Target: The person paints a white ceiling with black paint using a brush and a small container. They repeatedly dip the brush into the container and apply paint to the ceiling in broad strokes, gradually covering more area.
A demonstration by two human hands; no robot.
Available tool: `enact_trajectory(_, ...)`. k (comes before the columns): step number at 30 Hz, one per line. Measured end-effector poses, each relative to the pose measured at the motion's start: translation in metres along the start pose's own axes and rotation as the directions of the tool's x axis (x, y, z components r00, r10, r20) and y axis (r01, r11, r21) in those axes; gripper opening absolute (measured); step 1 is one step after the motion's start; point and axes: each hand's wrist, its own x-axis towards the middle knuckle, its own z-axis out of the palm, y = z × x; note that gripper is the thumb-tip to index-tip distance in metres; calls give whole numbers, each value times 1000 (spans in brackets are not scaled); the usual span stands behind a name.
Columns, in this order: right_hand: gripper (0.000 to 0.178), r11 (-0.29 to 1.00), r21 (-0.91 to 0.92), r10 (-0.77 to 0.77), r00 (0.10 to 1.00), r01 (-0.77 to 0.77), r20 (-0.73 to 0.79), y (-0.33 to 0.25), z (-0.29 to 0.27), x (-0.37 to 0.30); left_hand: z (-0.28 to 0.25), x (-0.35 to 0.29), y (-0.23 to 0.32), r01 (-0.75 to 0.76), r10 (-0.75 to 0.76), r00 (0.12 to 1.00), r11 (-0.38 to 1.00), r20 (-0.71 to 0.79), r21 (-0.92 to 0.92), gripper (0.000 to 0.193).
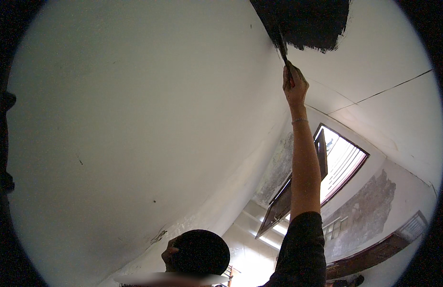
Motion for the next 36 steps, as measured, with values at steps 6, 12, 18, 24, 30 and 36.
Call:
enact_trajectory(6, 19, 995, -43, 88, 996, -87, 16, 6, -9, -27, -8, 1, -11, 60, -61, 998, 997, -24, -50, 124)
enact_trajectory(12, 22, 998, 10, -66, 998, 66, 5, -1, 2, -6, -13, 3, -18, 134, -139, 989, 986, -44, -101, 125)
enact_trajectory(18, 18, 923, -184, 377, 893, -339, 245, 21, -1, -29, -14, 1, -24, 219, -233, 970, 961, -66, -169, 126)
enact_trajectory(24, 18, 999, 18, 45, 999, -44, -7, 14, -3, -35, -30, 10, -46, 159, -162, 987, 979, -14, -129, 127)
enact_trajectory(30, 19, 993, -31, 112, 990, -110, 84, 31, 16, -40, -13, -2, -21, -85, 84, 996, 995, 33, 48, 126)
enact_trajectory(36, 19, 943, -197, 302, 940, -270, 161, 49, 10, -61, 16, -4, 26, -424, 394, 903, 878, 168, 222, 126)
